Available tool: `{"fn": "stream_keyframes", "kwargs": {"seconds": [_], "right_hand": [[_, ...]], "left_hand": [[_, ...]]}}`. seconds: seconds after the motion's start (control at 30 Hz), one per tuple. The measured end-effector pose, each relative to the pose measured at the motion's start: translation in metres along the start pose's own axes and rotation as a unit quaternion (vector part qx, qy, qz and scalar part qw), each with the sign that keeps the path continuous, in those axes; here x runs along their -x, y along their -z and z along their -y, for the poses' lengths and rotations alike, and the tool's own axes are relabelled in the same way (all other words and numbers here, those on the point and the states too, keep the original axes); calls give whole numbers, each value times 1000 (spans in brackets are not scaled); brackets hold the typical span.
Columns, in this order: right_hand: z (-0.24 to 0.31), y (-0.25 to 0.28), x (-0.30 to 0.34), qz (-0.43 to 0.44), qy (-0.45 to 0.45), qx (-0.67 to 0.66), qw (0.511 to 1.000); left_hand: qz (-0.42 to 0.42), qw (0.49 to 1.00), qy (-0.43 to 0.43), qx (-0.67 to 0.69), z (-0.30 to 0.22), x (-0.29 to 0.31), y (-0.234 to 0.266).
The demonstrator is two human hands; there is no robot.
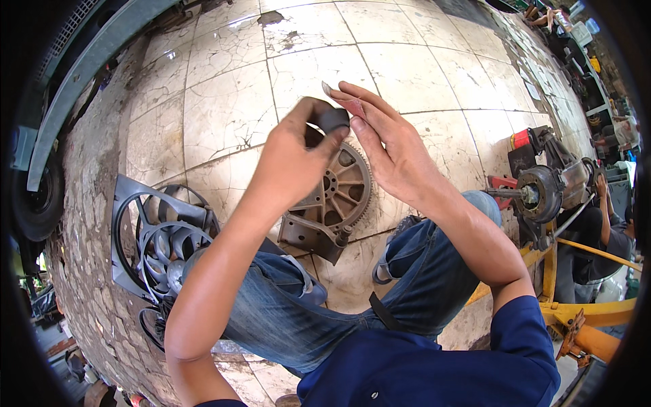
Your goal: The person sits on the floor and sands a small dark metal part using a red sanding block. They hold the part in one hand and rub the sanding block over its surfaces, rotating it to reach different areas.
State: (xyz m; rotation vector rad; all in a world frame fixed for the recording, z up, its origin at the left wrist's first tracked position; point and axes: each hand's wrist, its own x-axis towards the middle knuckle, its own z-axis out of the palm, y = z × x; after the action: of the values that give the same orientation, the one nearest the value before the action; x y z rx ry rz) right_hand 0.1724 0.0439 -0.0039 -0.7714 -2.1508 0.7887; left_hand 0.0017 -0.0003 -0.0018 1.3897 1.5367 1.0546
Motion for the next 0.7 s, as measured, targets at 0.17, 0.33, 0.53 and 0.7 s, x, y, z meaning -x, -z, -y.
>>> {"fn": "stream_keyframes", "kwargs": {"seconds": [0.17,0.33,0.53,0.7], "right_hand": [[2,-1,0,-4,-5,-2,1000],[-1,-2,1,2,7,9,1000],[1,-2,-1,-6,1,3,1000],[-1,-2,0,-3,4,15,1000]], "left_hand": [[2,999,20,-46,0,-5,4],[3,998,-12,-68,2,1,1],[6,999,29,45,-1,-7,5],[-16,999,-22,-43,8,-2,-2]]}}
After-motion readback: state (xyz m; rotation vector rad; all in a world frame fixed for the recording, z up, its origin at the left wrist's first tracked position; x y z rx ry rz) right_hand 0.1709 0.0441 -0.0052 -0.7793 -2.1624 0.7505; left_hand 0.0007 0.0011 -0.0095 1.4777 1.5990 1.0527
